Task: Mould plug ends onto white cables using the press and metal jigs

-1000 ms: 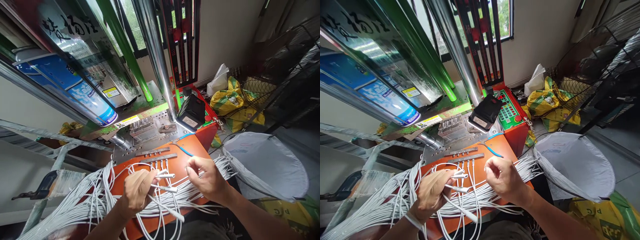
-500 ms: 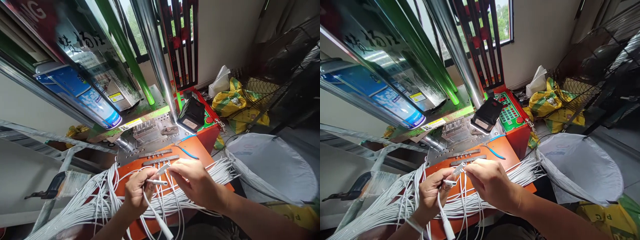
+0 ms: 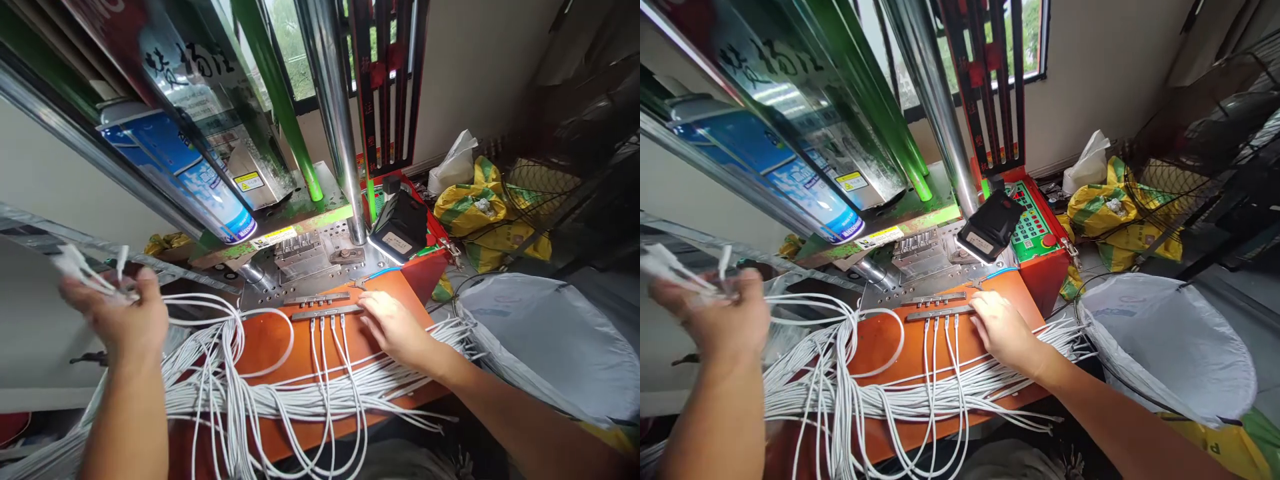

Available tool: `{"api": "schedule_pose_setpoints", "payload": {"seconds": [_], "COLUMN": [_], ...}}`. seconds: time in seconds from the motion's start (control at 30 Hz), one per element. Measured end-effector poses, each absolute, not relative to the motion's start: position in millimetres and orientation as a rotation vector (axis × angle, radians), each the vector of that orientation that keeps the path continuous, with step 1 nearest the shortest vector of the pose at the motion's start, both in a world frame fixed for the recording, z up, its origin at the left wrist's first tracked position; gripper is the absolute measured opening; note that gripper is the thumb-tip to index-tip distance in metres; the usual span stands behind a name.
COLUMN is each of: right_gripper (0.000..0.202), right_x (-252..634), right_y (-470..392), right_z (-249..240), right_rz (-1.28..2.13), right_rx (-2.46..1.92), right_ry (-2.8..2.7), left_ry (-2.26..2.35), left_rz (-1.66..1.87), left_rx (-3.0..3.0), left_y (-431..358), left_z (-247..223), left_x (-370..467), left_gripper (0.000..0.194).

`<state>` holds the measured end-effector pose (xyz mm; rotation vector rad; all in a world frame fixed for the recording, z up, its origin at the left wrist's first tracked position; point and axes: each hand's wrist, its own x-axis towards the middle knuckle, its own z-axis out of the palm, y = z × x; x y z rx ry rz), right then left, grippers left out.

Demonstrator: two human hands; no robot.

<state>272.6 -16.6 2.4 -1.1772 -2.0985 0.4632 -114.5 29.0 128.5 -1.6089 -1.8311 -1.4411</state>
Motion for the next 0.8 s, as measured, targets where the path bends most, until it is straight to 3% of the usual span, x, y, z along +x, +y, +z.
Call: {"api": "schedule_pose_setpoints", "payload": {"seconds": [0.07, 0.1, 0.2, 0.3, 0.4, 0.63, 0.8], "right_gripper": [0.024, 0.025, 0.026, 0.025, 0.025, 0.026, 0.031], "right_x": [270, 267, 253, 244, 247, 262, 229], "right_y": [-10, -7, 2, 8, 11, 49, 140], "right_z": [-5, -6, -6, -9, -15, 8, 36], "right_rz": [0.401, 0.367, 0.256, 0.236, 0.320, 0.436, 0.419], "right_rx": [-1.249, -1.290, -1.382, -1.380, -1.307, -1.211, -1.124], "right_ry": [-2.260, -2.326, -2.460, -2.467, -2.390, -2.116, -1.876], "left_ry": [-1.920, -1.879, -1.677, -1.631, -1.731, -1.397, -1.401], "left_rz": [-1.206, -1.114, -0.884, -0.472, -0.491, -0.688, -0.677], "left_rx": [-1.408, -1.542, -2.478, -2.732, -2.645, -2.730, -2.652], "left_y": [19, 6, -49, -86, -94, -96, -9], "left_z": [123, 112, 57, 13, 1, 4, 34], "left_x": [-111, -96, -23, 41, 62, 53, 39], "left_gripper": [0.103, 0.098, 0.054, 0.062, 0.065, 0.013, 0.023]}}
